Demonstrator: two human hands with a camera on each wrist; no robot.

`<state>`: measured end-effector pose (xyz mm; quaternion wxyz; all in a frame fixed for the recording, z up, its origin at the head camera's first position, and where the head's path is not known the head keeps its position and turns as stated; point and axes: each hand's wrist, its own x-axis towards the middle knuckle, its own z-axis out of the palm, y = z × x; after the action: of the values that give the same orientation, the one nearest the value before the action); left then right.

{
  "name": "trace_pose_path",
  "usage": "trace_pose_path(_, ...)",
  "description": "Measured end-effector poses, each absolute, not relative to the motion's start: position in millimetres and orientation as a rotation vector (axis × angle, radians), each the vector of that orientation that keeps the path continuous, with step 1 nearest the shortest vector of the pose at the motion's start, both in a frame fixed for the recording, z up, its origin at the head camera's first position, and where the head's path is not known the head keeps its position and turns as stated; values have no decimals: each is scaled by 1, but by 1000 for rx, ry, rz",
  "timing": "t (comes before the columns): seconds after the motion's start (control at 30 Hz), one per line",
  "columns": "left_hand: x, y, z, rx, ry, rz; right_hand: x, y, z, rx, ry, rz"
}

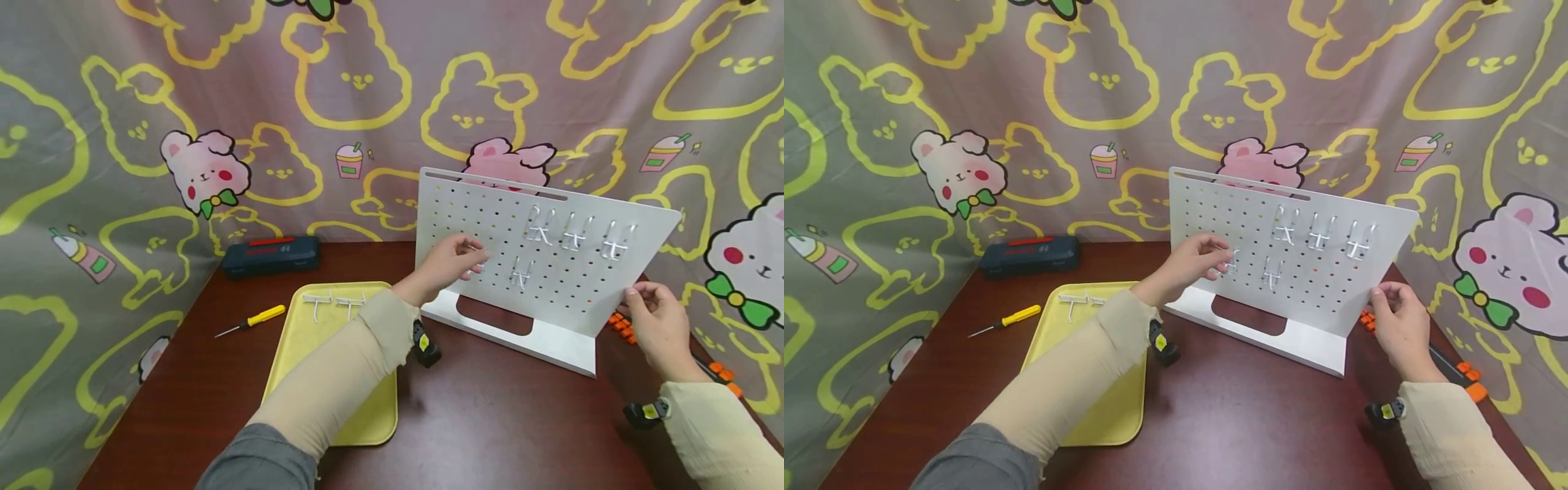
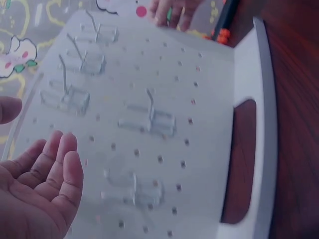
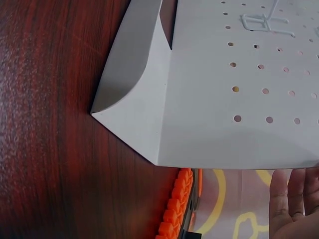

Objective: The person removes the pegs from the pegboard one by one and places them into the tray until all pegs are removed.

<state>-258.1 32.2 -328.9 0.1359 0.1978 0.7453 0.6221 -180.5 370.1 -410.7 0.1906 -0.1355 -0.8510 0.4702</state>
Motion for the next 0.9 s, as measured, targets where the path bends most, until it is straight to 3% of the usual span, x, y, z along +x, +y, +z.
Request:
trace_pose_path(0.37,-257,91,-315,538,1958,1859,-179,368,-411,-392,-2360,1342)
trace_pose_path(0.9,-250,143,-323,240,1593,2150,-178,366,-411,-380,-2338,1341)
